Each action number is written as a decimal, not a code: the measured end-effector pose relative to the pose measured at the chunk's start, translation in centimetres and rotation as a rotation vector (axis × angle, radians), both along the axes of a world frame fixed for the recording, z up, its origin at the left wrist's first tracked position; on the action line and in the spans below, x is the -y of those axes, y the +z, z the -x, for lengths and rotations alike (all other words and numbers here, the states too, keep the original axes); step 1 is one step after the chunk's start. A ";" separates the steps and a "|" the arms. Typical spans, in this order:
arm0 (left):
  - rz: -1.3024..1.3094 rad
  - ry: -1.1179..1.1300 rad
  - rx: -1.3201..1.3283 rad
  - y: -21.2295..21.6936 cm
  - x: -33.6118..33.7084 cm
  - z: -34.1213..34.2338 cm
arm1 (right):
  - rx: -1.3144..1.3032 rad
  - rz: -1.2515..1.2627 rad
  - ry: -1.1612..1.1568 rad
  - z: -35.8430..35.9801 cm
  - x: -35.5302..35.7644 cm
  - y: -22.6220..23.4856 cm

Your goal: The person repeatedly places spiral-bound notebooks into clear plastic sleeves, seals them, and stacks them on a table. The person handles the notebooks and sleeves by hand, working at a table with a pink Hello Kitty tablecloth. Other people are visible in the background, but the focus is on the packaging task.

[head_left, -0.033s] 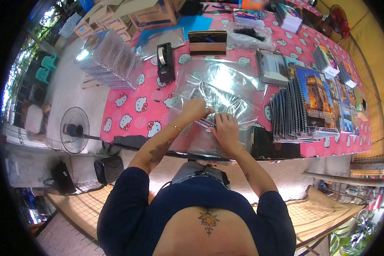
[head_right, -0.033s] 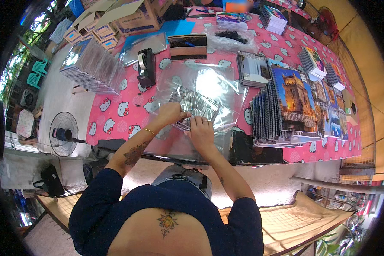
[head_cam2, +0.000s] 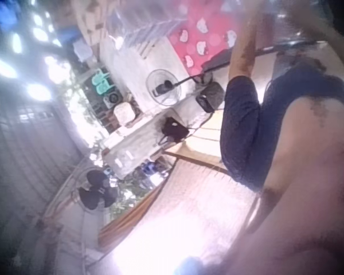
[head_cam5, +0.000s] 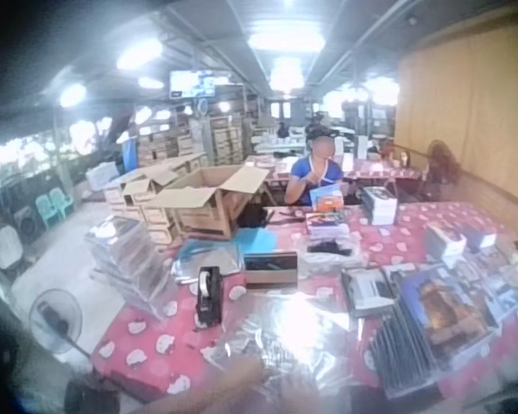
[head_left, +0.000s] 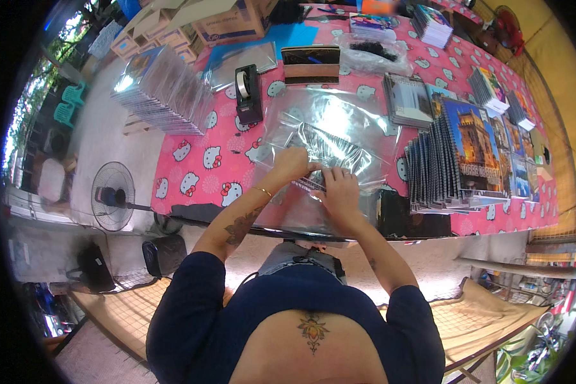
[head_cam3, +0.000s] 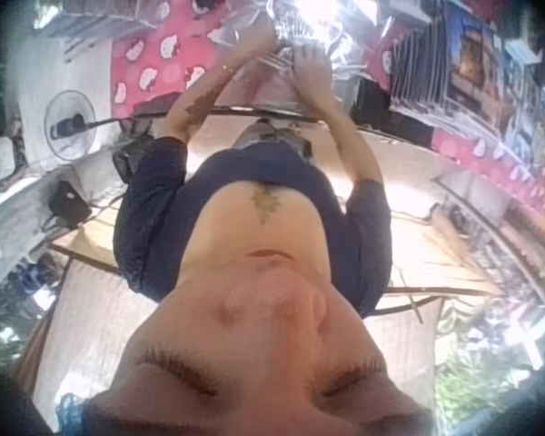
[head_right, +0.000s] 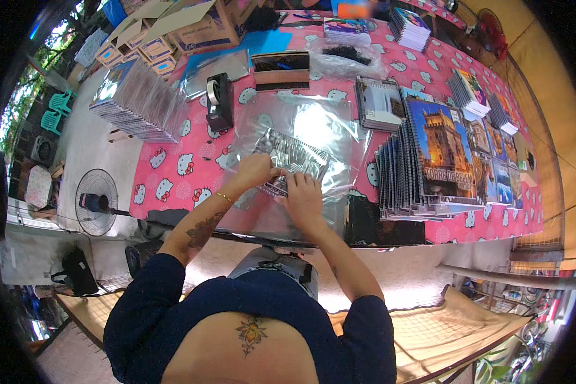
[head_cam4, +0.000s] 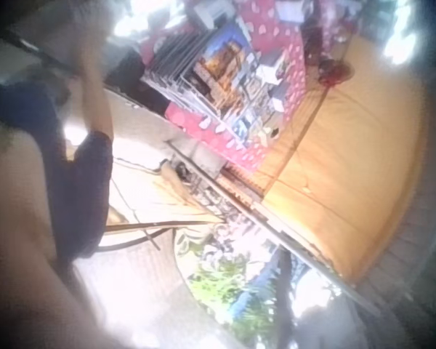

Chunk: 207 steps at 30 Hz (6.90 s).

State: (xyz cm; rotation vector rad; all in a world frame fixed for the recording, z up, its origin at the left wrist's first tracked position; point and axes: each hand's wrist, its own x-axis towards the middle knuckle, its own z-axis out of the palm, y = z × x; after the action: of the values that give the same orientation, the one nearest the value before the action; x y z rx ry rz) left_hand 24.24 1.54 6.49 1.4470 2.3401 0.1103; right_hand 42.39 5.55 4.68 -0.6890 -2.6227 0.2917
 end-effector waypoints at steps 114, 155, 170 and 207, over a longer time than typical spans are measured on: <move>-0.894 -0.211 0.022 10.5 -4.7 8.0 | -0.314 1.103 0.424 8.9 -12.9 10.2; -0.996 0.501 -0.051 -0.3 0.2 19.1 | -0.242 1.029 0.255 7.9 -14.2 8.4; -1.026 0.851 0.750 -9.4 3.1 19.6 | -0.300 1.021 0.230 8.3 -13.6 7.5; -0.666 -0.370 0.003 11.9 -3.5 3.5 | -0.469 2.249 0.537 4.0 1.8 -3.1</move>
State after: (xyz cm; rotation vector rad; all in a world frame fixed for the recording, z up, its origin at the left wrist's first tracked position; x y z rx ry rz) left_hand 20.71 5.08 18.38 2.1467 2.0732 0.8481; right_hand 38.40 3.80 1.56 -0.1813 -0.8757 2.9881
